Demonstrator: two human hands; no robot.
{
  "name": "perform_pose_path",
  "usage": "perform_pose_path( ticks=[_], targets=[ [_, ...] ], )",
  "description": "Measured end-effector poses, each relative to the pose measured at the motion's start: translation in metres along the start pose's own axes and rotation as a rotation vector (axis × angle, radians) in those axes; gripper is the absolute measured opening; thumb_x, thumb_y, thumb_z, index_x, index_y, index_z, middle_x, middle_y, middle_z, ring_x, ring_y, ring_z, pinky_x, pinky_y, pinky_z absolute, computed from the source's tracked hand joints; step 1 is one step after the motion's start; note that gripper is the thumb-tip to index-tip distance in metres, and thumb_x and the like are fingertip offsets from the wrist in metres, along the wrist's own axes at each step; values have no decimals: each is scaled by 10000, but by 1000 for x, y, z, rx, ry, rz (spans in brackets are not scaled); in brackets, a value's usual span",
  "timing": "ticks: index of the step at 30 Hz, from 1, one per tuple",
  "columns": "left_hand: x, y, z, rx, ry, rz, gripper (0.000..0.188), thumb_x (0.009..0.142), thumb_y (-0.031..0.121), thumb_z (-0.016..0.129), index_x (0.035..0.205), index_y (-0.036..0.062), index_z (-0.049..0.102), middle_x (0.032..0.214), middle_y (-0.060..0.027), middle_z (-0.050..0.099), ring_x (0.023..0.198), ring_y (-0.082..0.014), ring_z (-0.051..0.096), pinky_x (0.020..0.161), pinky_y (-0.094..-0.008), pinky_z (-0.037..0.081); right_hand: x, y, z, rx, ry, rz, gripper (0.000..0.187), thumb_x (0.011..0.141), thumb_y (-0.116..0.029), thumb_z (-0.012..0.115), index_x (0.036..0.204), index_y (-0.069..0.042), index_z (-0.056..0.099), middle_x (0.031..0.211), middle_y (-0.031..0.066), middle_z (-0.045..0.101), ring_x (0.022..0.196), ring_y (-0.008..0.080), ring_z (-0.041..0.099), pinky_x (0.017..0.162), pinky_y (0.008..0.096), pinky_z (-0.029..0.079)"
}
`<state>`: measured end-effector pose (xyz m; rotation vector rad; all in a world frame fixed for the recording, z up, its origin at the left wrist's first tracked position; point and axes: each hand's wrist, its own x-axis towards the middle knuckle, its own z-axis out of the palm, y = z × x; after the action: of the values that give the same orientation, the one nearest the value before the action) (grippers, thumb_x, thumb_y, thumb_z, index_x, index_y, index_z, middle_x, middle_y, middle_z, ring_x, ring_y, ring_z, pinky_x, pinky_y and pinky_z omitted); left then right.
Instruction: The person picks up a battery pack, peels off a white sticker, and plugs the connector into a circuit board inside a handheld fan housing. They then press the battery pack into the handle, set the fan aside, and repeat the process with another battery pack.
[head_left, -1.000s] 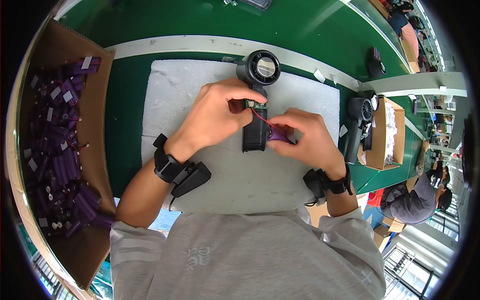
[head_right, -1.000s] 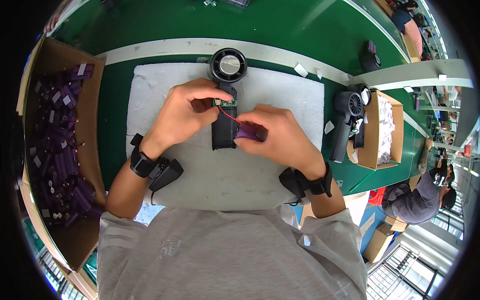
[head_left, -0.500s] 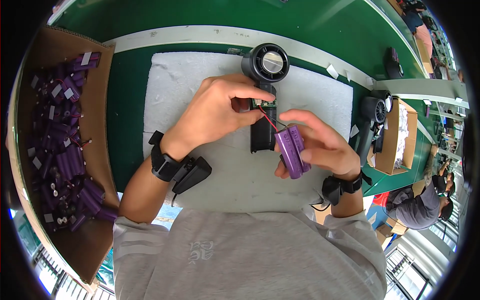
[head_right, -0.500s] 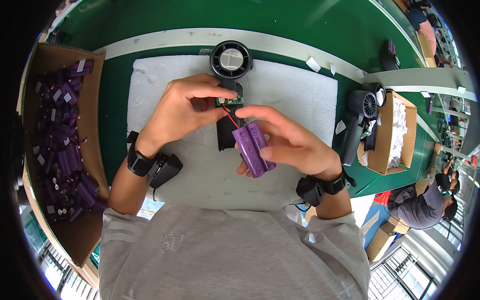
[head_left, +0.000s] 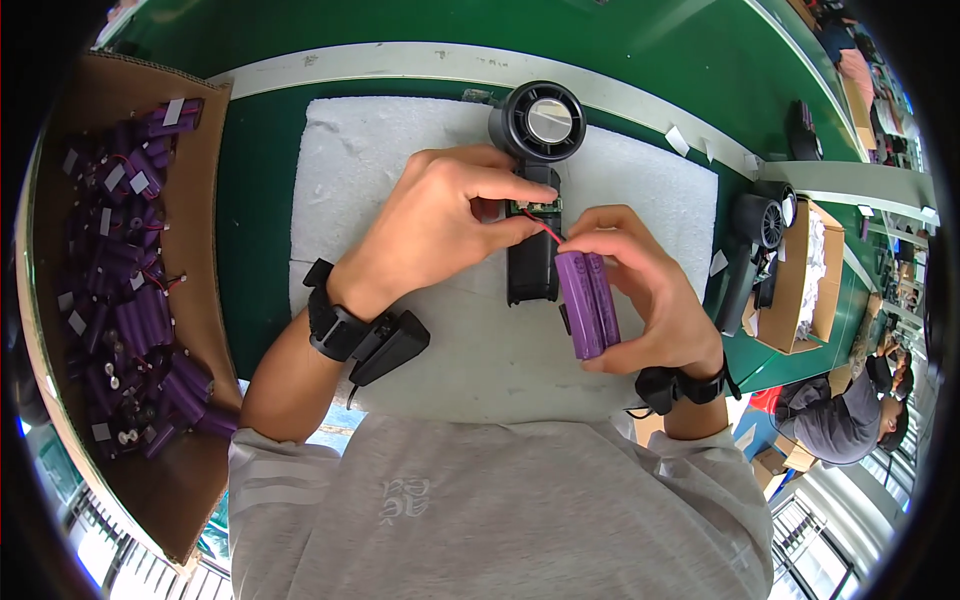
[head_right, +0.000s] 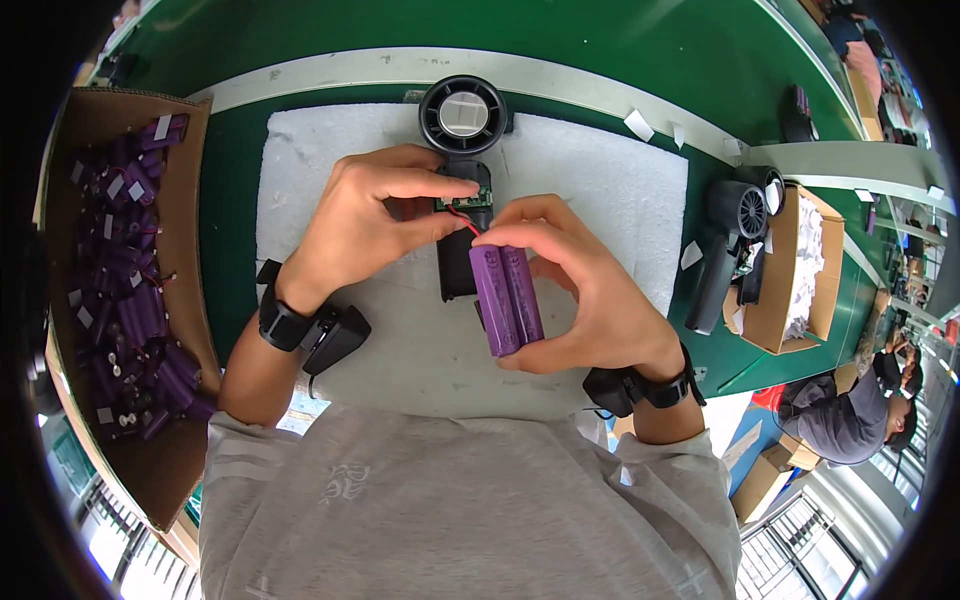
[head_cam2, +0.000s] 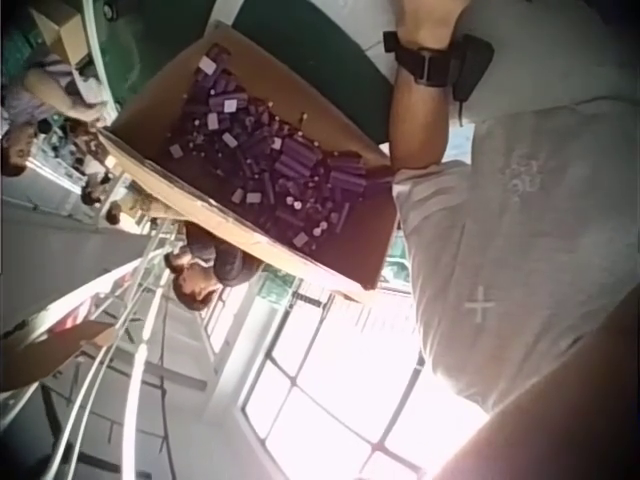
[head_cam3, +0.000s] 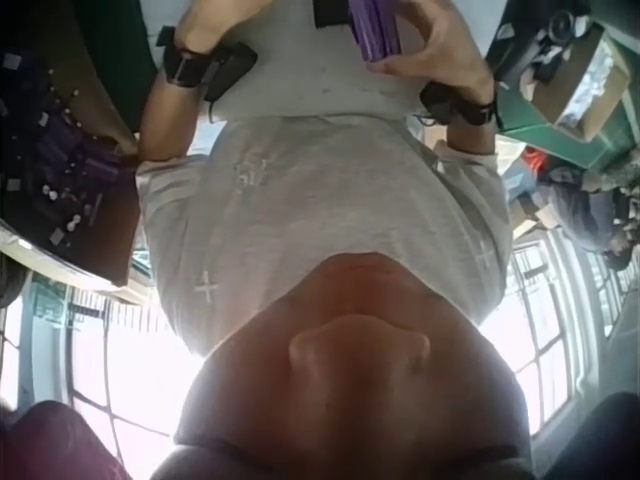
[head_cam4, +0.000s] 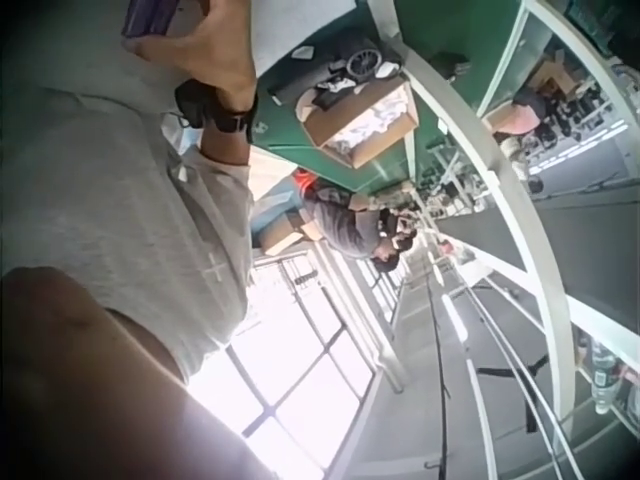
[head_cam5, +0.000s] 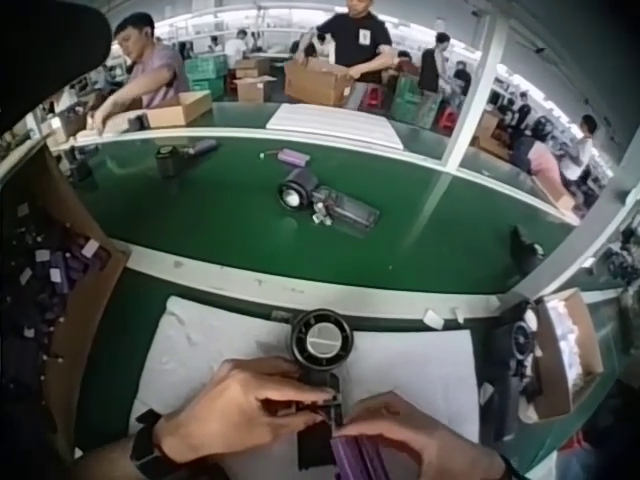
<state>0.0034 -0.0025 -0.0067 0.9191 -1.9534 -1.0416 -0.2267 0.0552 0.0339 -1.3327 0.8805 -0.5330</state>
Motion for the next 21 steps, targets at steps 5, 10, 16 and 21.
perform_pose_path(
  ticks=[5,10,16,21],
  targets=[
    [1,4,-5,21,-100,-127,335,664,42,809,987,106,745,902,-148,664,701,-218,643,611,-287,498,0,1,2,-170,46,-81,902,526,-25,831,1345,-51,453,1179,95,518,1140,234,519,971,376,410],
    [0,0,-3,34,-37,-25,257,704,75,783,957,80,739,781,-117,630,623,-252,600,567,-312,484,4,6,12,-105,137,-54,980,529,-19,837,1396,-58,384,1222,100,533,1127,215,519,944,374,419],
    [1,-1,-3,84,-51,58,250,755,73,744,1005,77,726,858,-164,653,705,-308,645,612,-353,508,9,16,22,-253,155,-120,970,553,-17,839,1398,-69,365,1218,102,548,1093,208,532,902,358,442],
    [-1,-1,-4,74,-62,71,237,790,59,706,1026,68,713,879,-181,659,768,-354,652,658,-386,524,15,19,29,-433,237,-183,857,570,-27,838,1325,-76,436,1206,108,550,1028,215,564,845,337,482]
  ],
)
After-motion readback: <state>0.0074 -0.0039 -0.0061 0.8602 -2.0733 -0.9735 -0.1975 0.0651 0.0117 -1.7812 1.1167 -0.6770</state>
